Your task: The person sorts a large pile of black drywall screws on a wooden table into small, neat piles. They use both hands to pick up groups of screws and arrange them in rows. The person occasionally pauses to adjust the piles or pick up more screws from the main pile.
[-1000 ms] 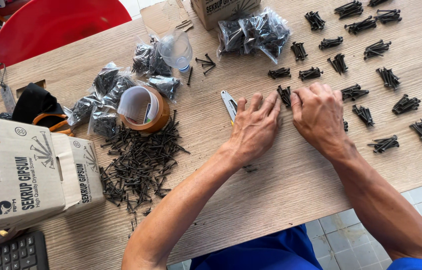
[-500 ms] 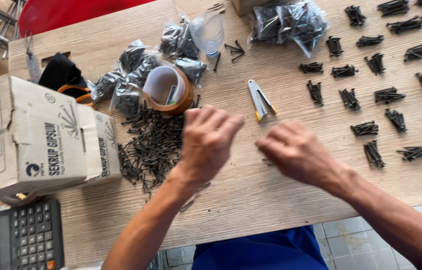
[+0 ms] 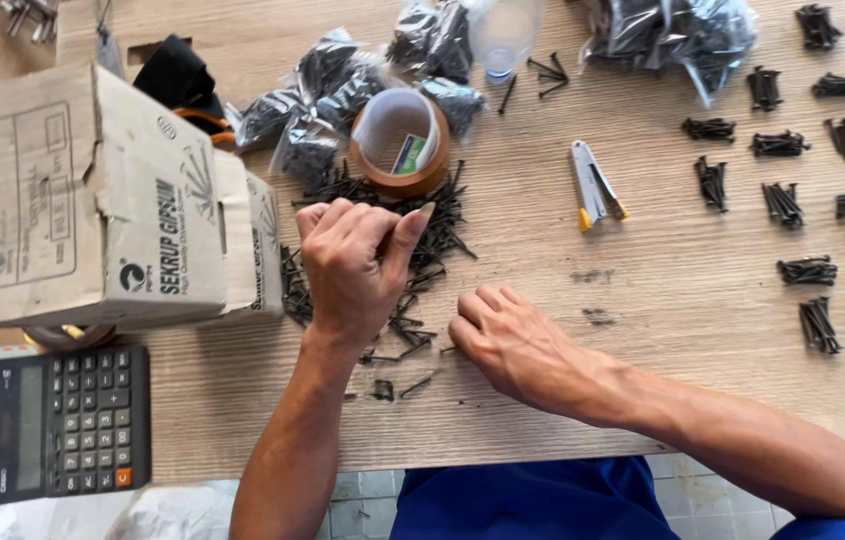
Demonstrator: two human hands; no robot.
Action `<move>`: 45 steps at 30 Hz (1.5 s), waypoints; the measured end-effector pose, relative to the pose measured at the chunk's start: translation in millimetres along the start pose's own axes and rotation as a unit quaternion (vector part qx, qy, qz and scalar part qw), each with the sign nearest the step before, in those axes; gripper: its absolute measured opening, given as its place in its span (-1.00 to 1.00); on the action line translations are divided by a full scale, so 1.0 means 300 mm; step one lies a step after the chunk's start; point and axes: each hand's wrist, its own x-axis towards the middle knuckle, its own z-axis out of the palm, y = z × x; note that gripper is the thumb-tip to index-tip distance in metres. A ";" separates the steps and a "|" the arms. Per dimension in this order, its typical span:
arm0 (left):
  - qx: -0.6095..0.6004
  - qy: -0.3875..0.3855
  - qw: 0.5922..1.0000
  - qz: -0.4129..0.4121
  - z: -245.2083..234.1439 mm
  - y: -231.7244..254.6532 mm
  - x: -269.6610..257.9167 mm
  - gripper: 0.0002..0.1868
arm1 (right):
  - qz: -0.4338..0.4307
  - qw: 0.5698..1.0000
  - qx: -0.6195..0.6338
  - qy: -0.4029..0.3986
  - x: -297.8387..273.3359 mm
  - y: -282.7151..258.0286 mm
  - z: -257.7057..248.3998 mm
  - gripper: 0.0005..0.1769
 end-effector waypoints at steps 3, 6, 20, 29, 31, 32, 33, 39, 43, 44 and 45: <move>-0.016 0.015 1.000 0.006 -0.017 0.032 0.021 -0.66 | -0.026 0.999 -0.008 0.033 -0.001 -0.023 -0.030 -0.85; 0.005 0.011 1.000 0.027 -0.018 0.037 0.020 -0.66 | -0.024 0.995 0.030 0.095 0.038 -0.077 -0.043 -0.77; 0.035 0.017 0.997 0.060 -0.001 0.035 0.001 -0.69 | -0.019 0.986 0.051 0.161 0.076 -0.191 0.011 -0.69; 0.035 0.017 0.997 0.064 0.016 0.018 -0.008 -0.69 | -0.069 0.984 0.072 0.149 0.072 -0.196 -0.031 -0.80; 0.034 0.013 0.997 0.064 0.019 0.018 -0.008 -0.69 | -0.073 0.984 0.070 0.145 0.060 -0.184 -0.030 -0.79; 0.036 0.011 0.997 0.064 0.017 0.018 -0.009 -0.69 | -0.079 0.984 0.077 0.141 0.051 -0.173 -0.018 -0.78; 0.037 0.010 0.997 0.064 0.015 0.017 -0.009 -0.70 | -0.085 0.983 0.083 0.137 0.042 -0.162 -0.006 -0.76; 0.042 -0.006 0.998 0.057 -0.038 0.025 0.014 -0.69 | -0.070 0.991 0.059 0.100 -0.006 -0.099 -0.016 -0.79; 0.029 -0.018 0.998 0.048 -0.085 0.023 0.030 -0.71 | -0.036 0.994 0.054 0.088 -0.017 -0.092 -0.067 -0.86; 0.028 -0.018 0.999 0.043 -0.094 0.024 0.030 -0.73 | -0.031 0.994 0.064 0.081 -0.017 -0.094 -0.076 -0.89; 0.028 -0.017 0.999 0.038 -0.105 0.024 0.029 -0.74 | -0.026 0.994 0.075 0.075 -0.018 -0.096 -0.085 -0.90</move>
